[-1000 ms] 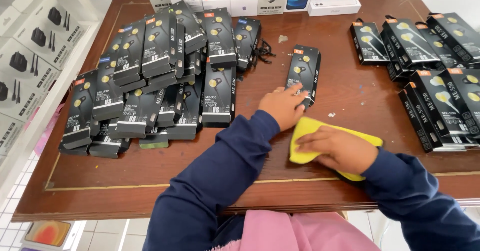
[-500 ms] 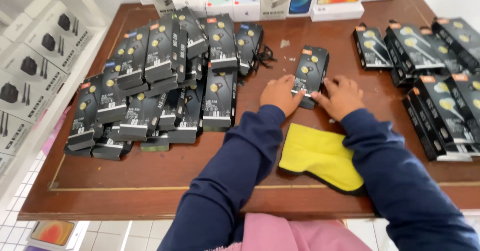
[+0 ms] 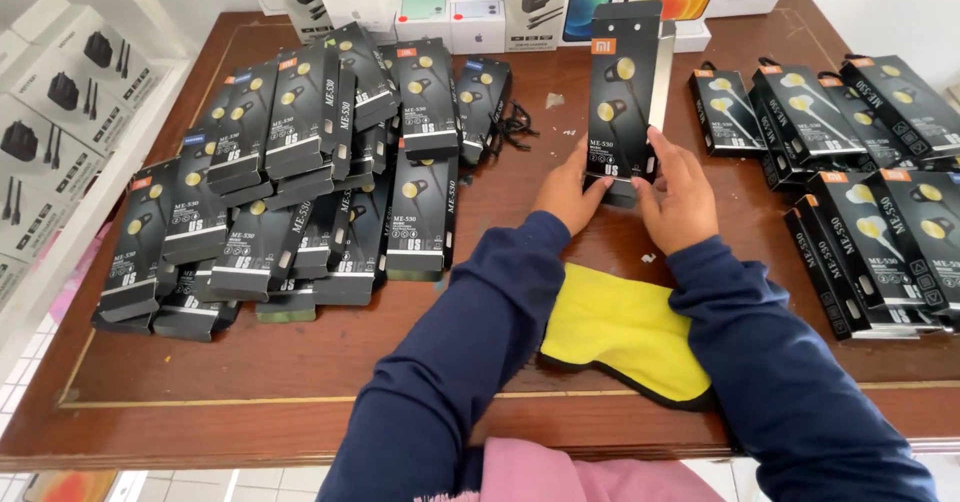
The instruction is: The person is organizing and cleaning earphone boxes on a display table, wiping each box with a cloth before arranging them.
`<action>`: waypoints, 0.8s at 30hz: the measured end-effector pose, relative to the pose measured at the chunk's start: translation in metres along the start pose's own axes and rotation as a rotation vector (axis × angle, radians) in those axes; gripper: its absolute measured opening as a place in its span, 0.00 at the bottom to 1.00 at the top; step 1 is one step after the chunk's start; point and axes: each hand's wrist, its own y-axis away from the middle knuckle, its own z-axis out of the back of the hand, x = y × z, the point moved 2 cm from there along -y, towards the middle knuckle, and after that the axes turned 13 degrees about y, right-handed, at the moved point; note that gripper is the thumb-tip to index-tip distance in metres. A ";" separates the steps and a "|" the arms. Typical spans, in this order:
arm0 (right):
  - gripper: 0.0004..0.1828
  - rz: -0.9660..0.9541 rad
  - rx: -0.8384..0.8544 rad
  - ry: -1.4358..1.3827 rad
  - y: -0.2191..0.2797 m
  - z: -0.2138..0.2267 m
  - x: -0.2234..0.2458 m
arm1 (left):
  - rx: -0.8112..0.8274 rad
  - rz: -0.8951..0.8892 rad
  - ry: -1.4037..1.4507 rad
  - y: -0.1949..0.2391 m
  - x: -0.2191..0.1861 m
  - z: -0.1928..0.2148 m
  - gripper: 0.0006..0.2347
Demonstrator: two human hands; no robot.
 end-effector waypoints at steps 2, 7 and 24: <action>0.35 -0.030 0.008 -0.023 0.000 -0.004 -0.006 | -0.024 -0.033 0.017 -0.013 0.023 -0.009 0.29; 0.36 -0.168 0.054 -0.162 0.000 0.000 -0.017 | -0.070 -0.194 0.132 -0.015 0.042 -0.017 0.28; 0.11 -0.415 0.059 -0.767 0.000 0.004 -0.008 | -0.104 -0.673 0.127 -0.012 0.041 -0.033 0.13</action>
